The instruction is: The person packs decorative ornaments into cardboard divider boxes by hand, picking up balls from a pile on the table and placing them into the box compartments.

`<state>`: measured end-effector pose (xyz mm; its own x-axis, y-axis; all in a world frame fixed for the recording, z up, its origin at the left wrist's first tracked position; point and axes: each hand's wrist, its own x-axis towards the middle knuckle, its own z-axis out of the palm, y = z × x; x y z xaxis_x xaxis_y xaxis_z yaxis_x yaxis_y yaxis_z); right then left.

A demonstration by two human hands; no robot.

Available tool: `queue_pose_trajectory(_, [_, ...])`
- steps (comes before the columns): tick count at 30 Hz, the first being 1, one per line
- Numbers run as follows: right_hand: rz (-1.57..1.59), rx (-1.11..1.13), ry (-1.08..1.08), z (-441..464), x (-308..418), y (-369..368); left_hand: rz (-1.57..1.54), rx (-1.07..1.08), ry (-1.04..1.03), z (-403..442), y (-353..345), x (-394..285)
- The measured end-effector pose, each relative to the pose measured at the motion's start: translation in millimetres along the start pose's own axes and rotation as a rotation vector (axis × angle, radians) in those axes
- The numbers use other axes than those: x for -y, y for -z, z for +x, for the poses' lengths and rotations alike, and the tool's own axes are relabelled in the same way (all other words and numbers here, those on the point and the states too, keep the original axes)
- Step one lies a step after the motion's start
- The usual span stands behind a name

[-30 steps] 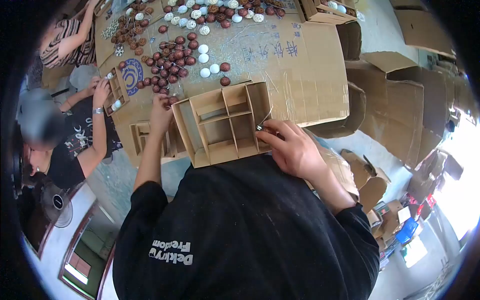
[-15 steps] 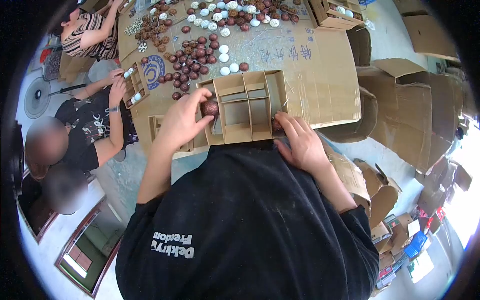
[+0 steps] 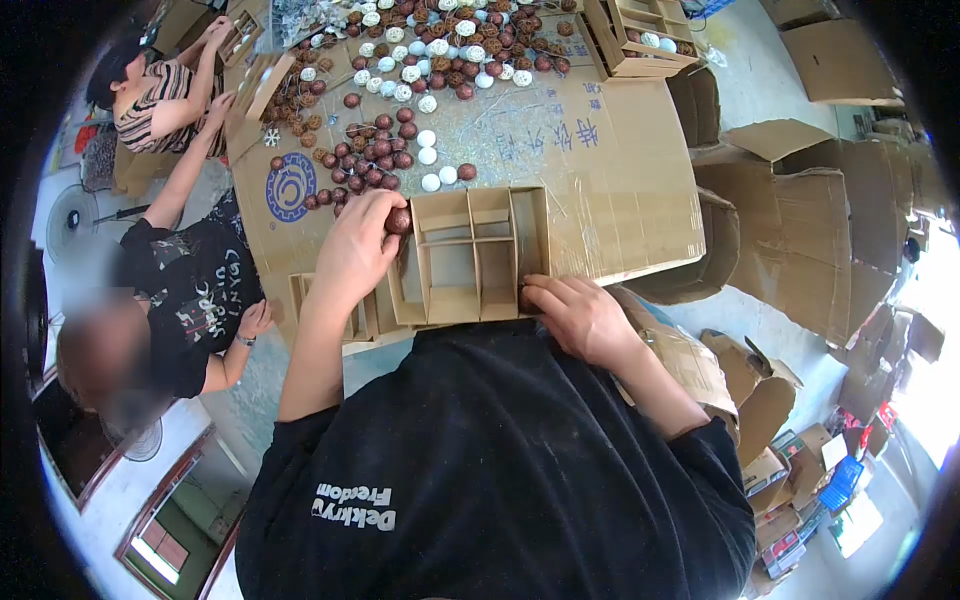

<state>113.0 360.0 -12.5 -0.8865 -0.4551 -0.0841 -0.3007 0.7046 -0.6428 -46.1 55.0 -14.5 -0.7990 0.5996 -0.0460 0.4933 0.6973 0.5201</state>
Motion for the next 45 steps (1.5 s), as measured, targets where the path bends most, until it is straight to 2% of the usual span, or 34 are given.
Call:
queue_pose_trajectory(3, [0.061, 0.028, 0.067, 6, -6, 15, -0.069, -0.024, 0.034, -1, 2, -8])
queue_pose_trajectory(4, [0.065, 0.026, 0.068, 9, -11, 23, -0.092, 0.035, 0.064, 0, 10, -14])
queue_pose_trajectory(6, [0.154, -0.431, 0.176, 16, -24, 38, -0.081, 0.05, 0.055, -2, 10, -12])
queue_pose_trajectory(7, [0.186, -0.616, 0.14, 30, -37, 40, -0.072, 0.056, 0.044, -2, 8, -11])
queue_pose_trajectory(8, [0.084, -0.712, 0.005, 49, -53, 42, -0.087, 0.013, 0.06, -3, 4, -10])
queue_pose_trajectory(11, [0.1, -0.646, -0.366, 153, -129, 32, -0.096, 0.027, 0.06, -1, 4, -7])
queue_pose_trajectory(12, [0.081, -0.592, -0.366, 190, -166, 16, -0.066, 0.062, 0.021, -3, 4, -1])
queue_pose_trajectory(13, [-0.098, -0.545, -0.425, 230, -210, -12, -0.056, 0.067, 0.02, -3, 5, -5])
queue_pose_trajectory(14, [-0.275, -0.496, -0.482, 266, -250, -40, -0.07, 0.042, 0.066, -4, 7, -12])
queue_pose_trajectory(15, [-0.296, -0.512, -0.442, 294, -277, -59, -0.084, 0.02, 0.109, -7, 9, -18])
queue_pose_trajectory(17, [-0.305, -0.539, -0.415, 329, -303, -69, -0.104, 0.026, 0.139, -21, 9, -19])
queue_pose_trajectory(19, [-0.459, -0.249, -0.532, 343, -310, -69, -0.156, -0.131, 0.235, -40, 7, -17])
queue_pose_trajectory(21, [-0.402, -0.292, -0.503, 341, -314, -73, -0.186, -0.189, 0.234, -51, 8, -9])
queue_pose_trajectory(24, [-0.193, -0.473, -0.497, 319, -293, -64, -0.14, -0.425, 0.231, -57, 9, -5])
queue_pose_trajectory(25, [-0.204, -0.468, -0.498, 301, -278, -53, -0.151, -0.428, 0.233, -49, 13, -7])
queue_pose_trajectory(27, [0.052, -0.337, -0.5, 260, -222, -7, -0.139, -0.435, 0.065, -28, 19, -13])
queue_pose_trajectory(29, [0.259, -0.325, -0.371, 215, -145, 34, -0.16, -0.488, -0.131, -4, 15, -23])
queue_pose_trajectory(31, [0.303, -0.258, -0.184, 177, -81, 68, -0.134, -0.489, -0.33, 23, 13, -33])
queue_pose_trajectory(32, [0.298, -0.261, -0.194, 164, -57, 78, -0.06, -0.505, -0.395, 41, 17, -45])
queue_pose_trajectory(34, [0.337, -0.134, 0.093, 142, -22, 88, -0.061, -0.429, -0.554, 60, 14, -49])
queue_pose_trajectory(35, [0.332, -0.143, 0.084, 132, -11, 88, -0.115, -0.381, -0.64, 61, 11, -49])
queue_pose_trajectory(36, [0.446, -0.116, -0.022, 122, -3, 87, -0.12, -0.376, -0.661, 55, 12, -51])
queue_pose_trajectory(37, [0.563, -0.091, -0.132, 112, 3, 86, -0.23, -0.34, -0.583, 46, 11, -52])
queue_pose_trajectory(38, [0.527, -0.183, -0.17, 102, 0, 78, -0.339, -0.3, -0.498, 35, 11, -54])
queue_pose_trajectory(39, [0.525, -0.192, -0.183, 89, 1, 71, -0.347, -0.292, -0.507, 21, 13, -52])
queue_pose_trajectory(41, [0.278, -0.415, -0.182, 72, -1, 58, -0.47, -0.095, -0.253, -2, 22, -37])
queue_pose_trajectory(43, [0.224, -0.395, -0.235, 58, 1, 35, -0.479, -0.035, -0.169, -22, 21, -19])
queue_pose_trajectory(45, [0.047, -0.397, -0.16, 56, -2, 15, -0.363, 0.045, -0.121, -29, 19, -2])
